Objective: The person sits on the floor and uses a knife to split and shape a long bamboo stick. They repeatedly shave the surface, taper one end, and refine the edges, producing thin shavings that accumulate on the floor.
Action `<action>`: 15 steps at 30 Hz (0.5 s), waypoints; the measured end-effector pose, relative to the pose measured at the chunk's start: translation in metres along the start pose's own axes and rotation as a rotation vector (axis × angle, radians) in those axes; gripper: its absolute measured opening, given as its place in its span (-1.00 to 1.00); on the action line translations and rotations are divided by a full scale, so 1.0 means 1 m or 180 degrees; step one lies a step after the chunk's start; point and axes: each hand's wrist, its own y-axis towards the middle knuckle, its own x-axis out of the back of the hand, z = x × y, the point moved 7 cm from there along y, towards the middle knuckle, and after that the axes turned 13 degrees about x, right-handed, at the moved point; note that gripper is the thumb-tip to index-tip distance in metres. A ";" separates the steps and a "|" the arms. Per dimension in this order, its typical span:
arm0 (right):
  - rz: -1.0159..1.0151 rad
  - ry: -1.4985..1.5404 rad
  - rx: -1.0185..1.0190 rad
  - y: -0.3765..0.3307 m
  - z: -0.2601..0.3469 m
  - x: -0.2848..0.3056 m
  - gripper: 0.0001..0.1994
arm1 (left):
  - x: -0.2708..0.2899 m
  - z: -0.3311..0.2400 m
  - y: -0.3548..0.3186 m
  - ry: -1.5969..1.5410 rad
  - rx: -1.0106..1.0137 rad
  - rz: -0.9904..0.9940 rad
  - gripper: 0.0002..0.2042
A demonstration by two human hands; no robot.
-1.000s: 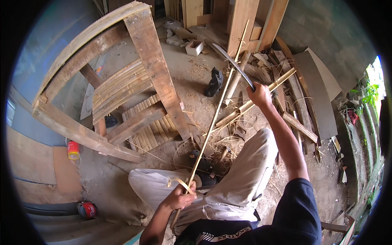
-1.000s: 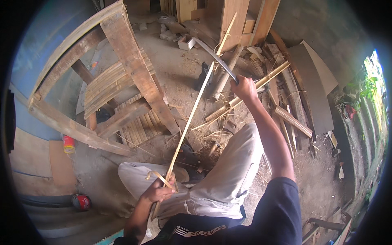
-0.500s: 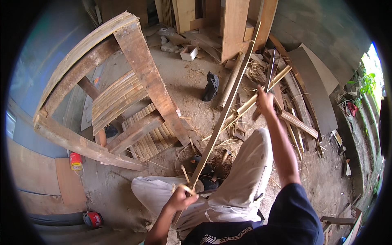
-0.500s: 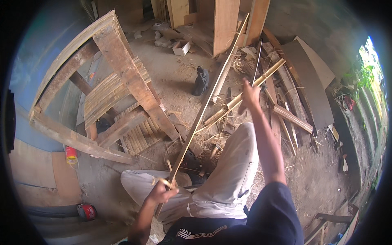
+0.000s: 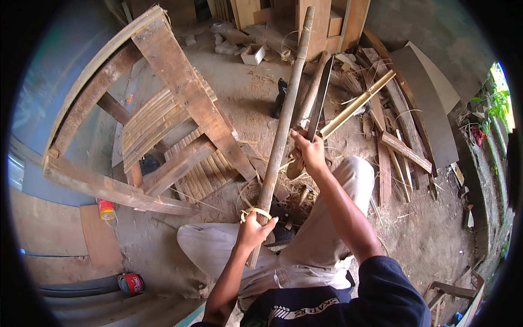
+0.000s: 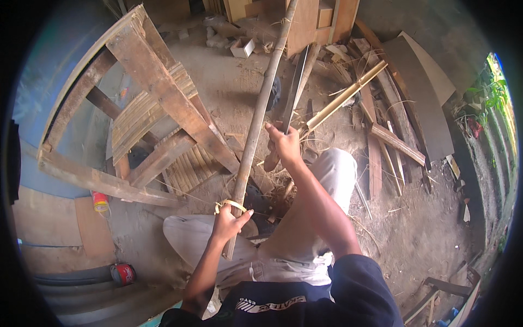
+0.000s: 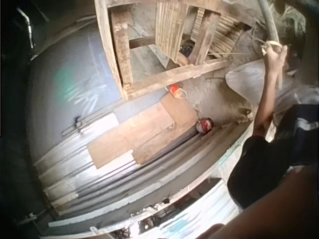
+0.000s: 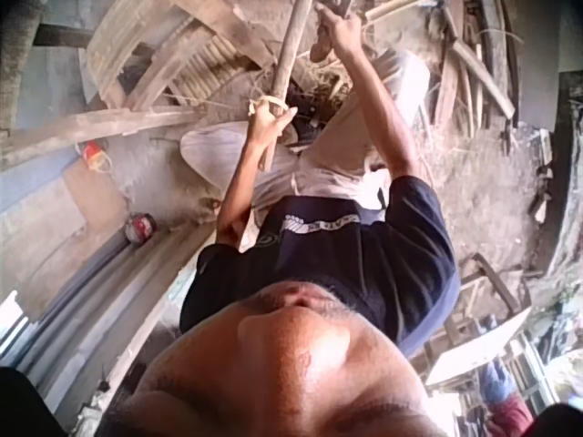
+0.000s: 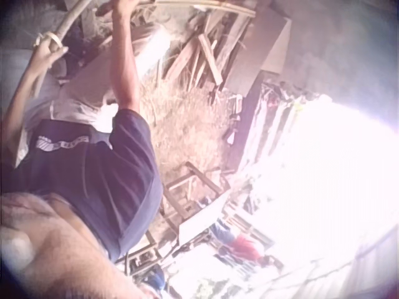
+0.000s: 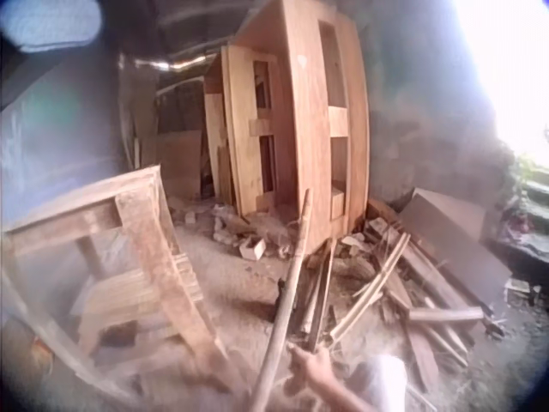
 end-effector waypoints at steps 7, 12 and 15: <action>-0.0283 0.1026 -0.0380 0.003 -0.026 0.000 -0.81 | -0.006 0.005 0.007 0.0281 -0.0124 -0.0261 -0.62; -0.0194 0.0509 -0.0184 0.002 -0.026 -0.003 -0.83 | -0.004 0.002 0.007 0.0393 -0.0663 -0.0667 -0.64; -0.0186 0.0355 -0.0096 0.001 -0.024 0.001 -0.79 | -0.008 0.010 0.010 0.0291 -0.0287 -0.0428 -0.65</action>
